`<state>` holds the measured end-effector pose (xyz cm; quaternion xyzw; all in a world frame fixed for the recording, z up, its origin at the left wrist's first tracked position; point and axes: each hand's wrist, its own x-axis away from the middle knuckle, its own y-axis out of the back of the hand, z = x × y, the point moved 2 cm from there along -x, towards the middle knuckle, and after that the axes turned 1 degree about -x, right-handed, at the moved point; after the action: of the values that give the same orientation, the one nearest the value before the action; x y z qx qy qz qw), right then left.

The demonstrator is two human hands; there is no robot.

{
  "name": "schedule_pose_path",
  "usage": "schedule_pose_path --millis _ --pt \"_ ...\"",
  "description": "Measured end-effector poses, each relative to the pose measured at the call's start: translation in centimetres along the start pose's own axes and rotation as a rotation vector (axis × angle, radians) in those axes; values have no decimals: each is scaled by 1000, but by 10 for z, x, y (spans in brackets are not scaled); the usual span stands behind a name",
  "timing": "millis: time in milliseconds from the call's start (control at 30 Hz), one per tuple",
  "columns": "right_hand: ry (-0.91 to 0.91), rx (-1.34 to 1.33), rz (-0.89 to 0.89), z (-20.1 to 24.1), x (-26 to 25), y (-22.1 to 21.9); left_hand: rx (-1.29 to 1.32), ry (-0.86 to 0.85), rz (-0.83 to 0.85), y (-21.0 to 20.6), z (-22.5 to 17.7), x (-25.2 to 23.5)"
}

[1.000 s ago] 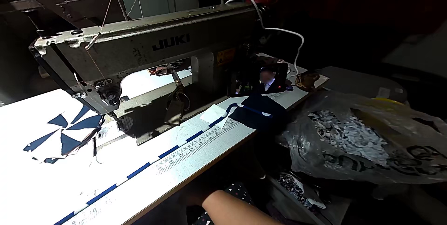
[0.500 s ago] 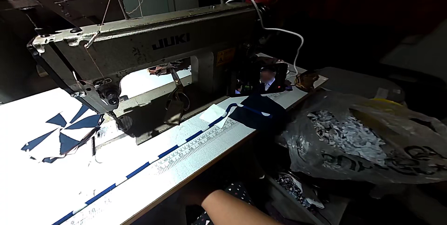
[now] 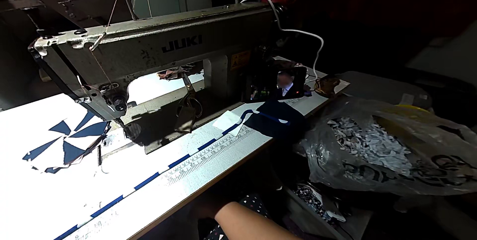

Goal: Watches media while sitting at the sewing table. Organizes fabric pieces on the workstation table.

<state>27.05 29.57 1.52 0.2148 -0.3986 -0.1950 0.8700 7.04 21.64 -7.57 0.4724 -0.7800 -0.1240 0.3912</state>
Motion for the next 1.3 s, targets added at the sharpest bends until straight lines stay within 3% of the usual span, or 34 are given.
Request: schedule_pose_path --millis 133,733,1033,1300 --pt "-3 -22 11 1 1 1 3 42 20 5 -18 6" --pt "-5 30 25 -3 -6 -2 0 -15 2 -2 2 -3" --pt "-27 40 15 1 1 0 -19 18 32 6 -31 11" --pt "-17 62 16 2 2 1 7 7 21 3 -17 5"
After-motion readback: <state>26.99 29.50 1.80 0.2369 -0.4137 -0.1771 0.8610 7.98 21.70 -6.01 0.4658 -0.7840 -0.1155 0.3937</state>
